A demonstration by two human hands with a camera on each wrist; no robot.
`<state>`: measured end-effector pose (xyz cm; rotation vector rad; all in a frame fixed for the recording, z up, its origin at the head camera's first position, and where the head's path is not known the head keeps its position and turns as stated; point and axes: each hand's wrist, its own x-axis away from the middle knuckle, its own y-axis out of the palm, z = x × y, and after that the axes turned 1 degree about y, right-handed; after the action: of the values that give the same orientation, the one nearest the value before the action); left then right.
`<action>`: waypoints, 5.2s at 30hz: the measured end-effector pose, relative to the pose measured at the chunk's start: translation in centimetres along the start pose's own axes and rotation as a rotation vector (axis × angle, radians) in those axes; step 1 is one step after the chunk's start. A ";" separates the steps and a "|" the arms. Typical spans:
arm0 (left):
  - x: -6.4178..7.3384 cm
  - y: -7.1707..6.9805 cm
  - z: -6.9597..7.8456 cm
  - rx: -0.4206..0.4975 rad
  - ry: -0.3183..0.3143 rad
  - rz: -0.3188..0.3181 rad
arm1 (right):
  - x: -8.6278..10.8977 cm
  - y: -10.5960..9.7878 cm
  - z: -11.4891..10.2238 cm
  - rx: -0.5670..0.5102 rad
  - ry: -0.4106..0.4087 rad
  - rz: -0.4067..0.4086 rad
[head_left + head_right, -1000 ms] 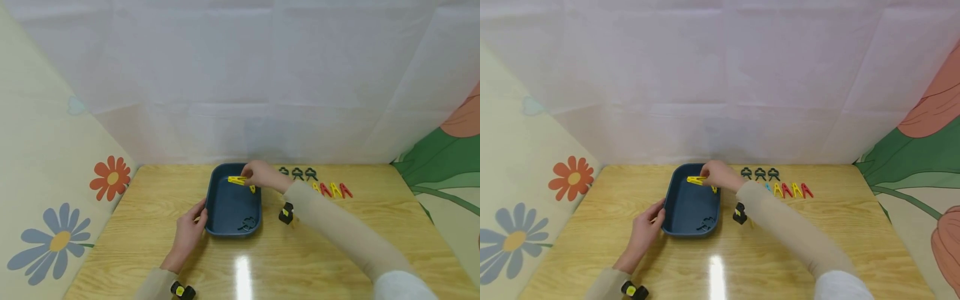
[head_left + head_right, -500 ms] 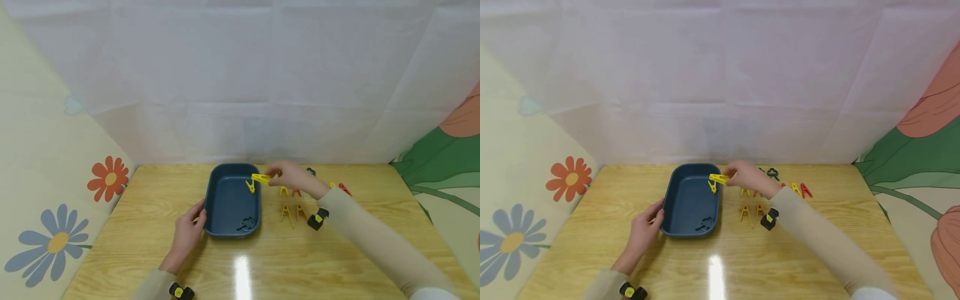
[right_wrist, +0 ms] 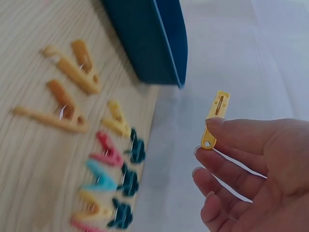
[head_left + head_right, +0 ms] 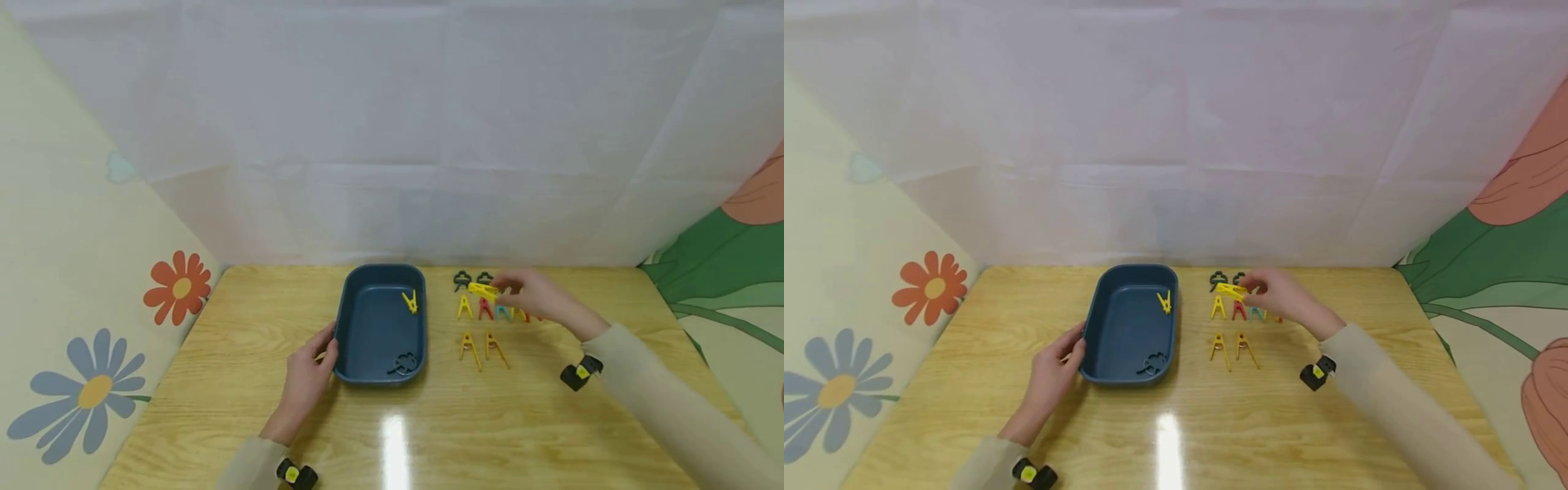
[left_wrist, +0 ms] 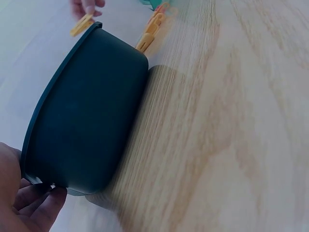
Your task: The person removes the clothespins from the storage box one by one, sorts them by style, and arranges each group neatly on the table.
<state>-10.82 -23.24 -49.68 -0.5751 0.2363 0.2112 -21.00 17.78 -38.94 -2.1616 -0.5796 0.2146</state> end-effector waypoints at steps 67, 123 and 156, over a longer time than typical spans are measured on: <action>0.2 0.0 0.2 0.005 -0.038 -0.021 | 7.3 -0.1 15.7 0.133 0.340 0.260; 0.0 -0.1 0.0 -0.004 -0.025 -0.007 | -5.4 1.4 -0.9 0.274 -0.163 0.129; 0.5 -0.2 0.5 0.012 -0.005 -0.001 | -13.9 9.5 -9.7 0.999 -0.268 -0.149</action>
<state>-10.19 -23.01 -49.30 -0.5629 0.2320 0.2107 -26.70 -0.65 -41.27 -1.1257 -0.6024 0.5774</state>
